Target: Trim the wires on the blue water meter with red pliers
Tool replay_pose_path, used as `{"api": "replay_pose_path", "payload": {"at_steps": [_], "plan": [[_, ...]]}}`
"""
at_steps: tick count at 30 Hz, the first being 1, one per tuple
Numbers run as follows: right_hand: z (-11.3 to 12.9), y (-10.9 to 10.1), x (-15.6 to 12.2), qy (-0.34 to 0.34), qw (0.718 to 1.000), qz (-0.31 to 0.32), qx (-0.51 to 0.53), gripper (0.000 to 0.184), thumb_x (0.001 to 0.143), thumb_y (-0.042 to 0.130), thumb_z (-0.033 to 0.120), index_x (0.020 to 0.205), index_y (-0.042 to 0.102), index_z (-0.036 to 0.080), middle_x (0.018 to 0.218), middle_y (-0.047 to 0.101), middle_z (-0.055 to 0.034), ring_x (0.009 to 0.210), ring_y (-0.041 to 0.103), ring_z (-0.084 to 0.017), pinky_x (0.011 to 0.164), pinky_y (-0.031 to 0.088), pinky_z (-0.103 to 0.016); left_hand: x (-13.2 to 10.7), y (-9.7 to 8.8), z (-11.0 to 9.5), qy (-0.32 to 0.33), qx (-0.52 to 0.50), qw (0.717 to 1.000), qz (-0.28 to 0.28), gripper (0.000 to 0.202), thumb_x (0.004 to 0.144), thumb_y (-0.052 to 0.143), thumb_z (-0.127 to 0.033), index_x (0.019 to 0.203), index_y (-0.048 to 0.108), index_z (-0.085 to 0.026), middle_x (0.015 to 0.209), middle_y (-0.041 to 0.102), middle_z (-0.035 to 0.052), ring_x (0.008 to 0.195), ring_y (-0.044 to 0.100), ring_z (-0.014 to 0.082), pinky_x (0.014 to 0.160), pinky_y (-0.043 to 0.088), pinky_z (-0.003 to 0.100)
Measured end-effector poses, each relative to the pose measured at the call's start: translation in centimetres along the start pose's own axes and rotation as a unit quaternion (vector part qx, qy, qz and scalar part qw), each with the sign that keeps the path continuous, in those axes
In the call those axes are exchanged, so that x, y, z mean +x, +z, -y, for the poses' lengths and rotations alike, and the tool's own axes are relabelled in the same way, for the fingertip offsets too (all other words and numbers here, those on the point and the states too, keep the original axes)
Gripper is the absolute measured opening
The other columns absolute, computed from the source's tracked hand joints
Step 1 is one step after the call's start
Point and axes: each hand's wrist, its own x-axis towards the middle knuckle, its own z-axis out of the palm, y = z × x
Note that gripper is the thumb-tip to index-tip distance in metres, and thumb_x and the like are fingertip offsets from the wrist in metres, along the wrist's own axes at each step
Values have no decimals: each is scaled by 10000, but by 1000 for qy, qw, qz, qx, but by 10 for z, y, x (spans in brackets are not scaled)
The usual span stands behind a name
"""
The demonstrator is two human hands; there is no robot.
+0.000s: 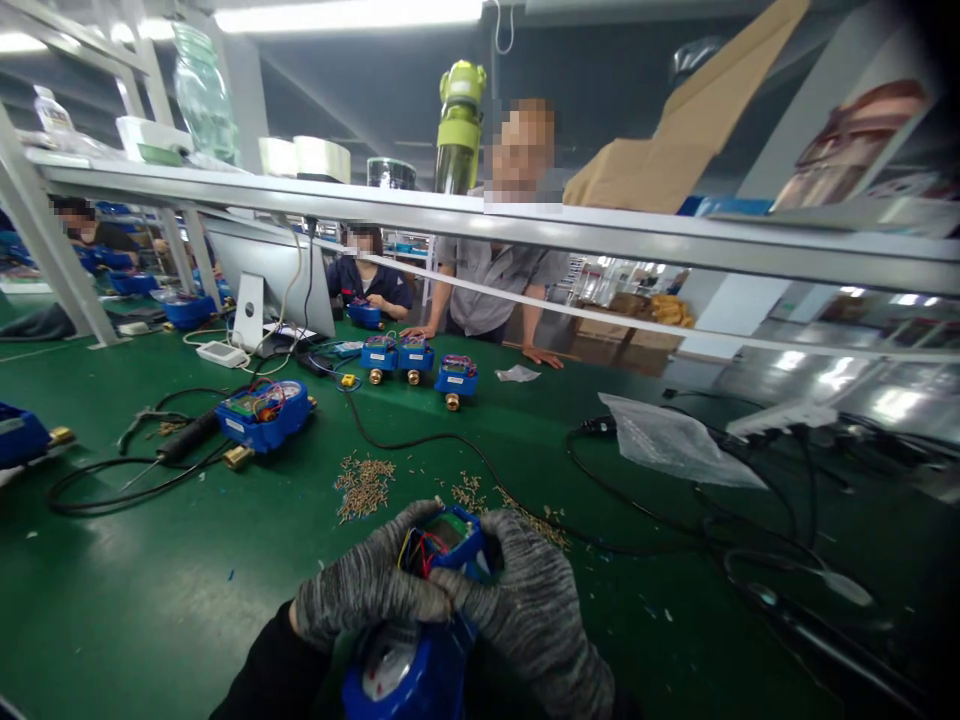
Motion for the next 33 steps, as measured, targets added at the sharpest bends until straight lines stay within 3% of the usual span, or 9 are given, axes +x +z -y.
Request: {"api": "replay_pose_path", "payload": {"at_steps": [2, 7, 10, 15, 17, 22, 26, 29, 33], "plan": [[4, -5, 2, 42, 998, 33, 37, 462, 709, 772, 607, 899, 658, 201, 794, 676, -58, 705, 663, -268, 649, 542, -421, 1, -4, 1, 15, 8, 1000, 4, 1052, 556, 958, -205, 1431, 376, -221, 1296, 648, 143, 1077, 671, 285, 970, 492, 465], [1, -16, 9, 87, 979, 112, 146, 289, 807, 640, 462, 942, 659, 207, 878, 697, -60, 809, 676, -252, 792, 549, -443, 9, -11, 12, 90, 30, 995, 10, 878, 568, 964, -294, 1328, 532, -209, 1312, 639, 128, 1211, 604, 323, 1064, 431, 497], [-8, -22, 13, 118, 954, 178, 212, 485, 781, 679, 484, 1168, 630, 195, 1150, 690, -105, 1073, 651, -297, 999, 495, -506, 12, -13, 17, 102, 9, 994, 34, 815, 589, 953, -309, 1309, 585, -209, 1245, 679, 126, 1122, 650, 318, 1007, 472, 497], [-11, -28, 17, 119, 867, 312, 369, 705, 814, 728, 526, 1405, 489, 224, 1462, 522, -102, 1360, 476, -297, 1170, 348, -501, 13, -9, 15, 132, -1, 989, 68, 755, 613, 942, -281, 1298, 634, -196, 1306, 663, 148, 1185, 633, 335, 1057, 455, 498], [-10, -27, 16, 123, 854, 315, 395, 713, 819, 735, 527, 1415, 478, 231, 1482, 502, -99, 1376, 459, -299, 1183, 328, -503, 14, -6, 14, 144, 1, 986, 79, 764, 619, 939, -250, 1317, 628, -221, 1355, 641, 136, 1262, 590, 341, 1093, 433, 498], [-9, -21, 14, 157, 870, 255, 391, 677, 723, 796, 511, 1287, 566, 216, 1399, 568, -101, 1335, 487, -338, 1158, 355, -535, 10, -12, 14, 146, 34, 987, 63, 801, 643, 923, -193, 1362, 583, -287, 1397, 619, 96, 1307, 564, 322, 1110, 430, 498], [-6, -17, 15, 169, 874, 234, 390, 669, 706, 768, 485, 1269, 562, 189, 1343, 597, -120, 1278, 533, -331, 1134, 382, -521, -3, -23, 4, 156, 40, 986, 37, 634, 718, 878, -293, 1303, 634, -302, 1423, 604, 63, 1362, 511, 313, 1138, 406, 485], [-2, -19, 14, 186, 884, 223, 365, 785, 670, 780, 486, 1339, 530, 161, 1416, 543, -145, 1335, 482, -340, 1166, 346, -499, -8, -16, -2, 187, 106, 976, -35, 392, 827, 777, -402, 1169, 705, -227, 1330, 659, 85, 1283, 568, 299, 1103, 440, 447], [1, -22, 10, 194, 882, 242, 356, 771, 708, 770, 430, 1385, 514, 167, 1357, 601, -134, 1290, 534, -335, 1103, 437, -458, -1, -4, 2, 197, 152, 966, -71, 348, 849, 752, -426, 1083, 709, -172, 1139, 722, 100, 1072, 659, 259, 973, 508, 392]]}}
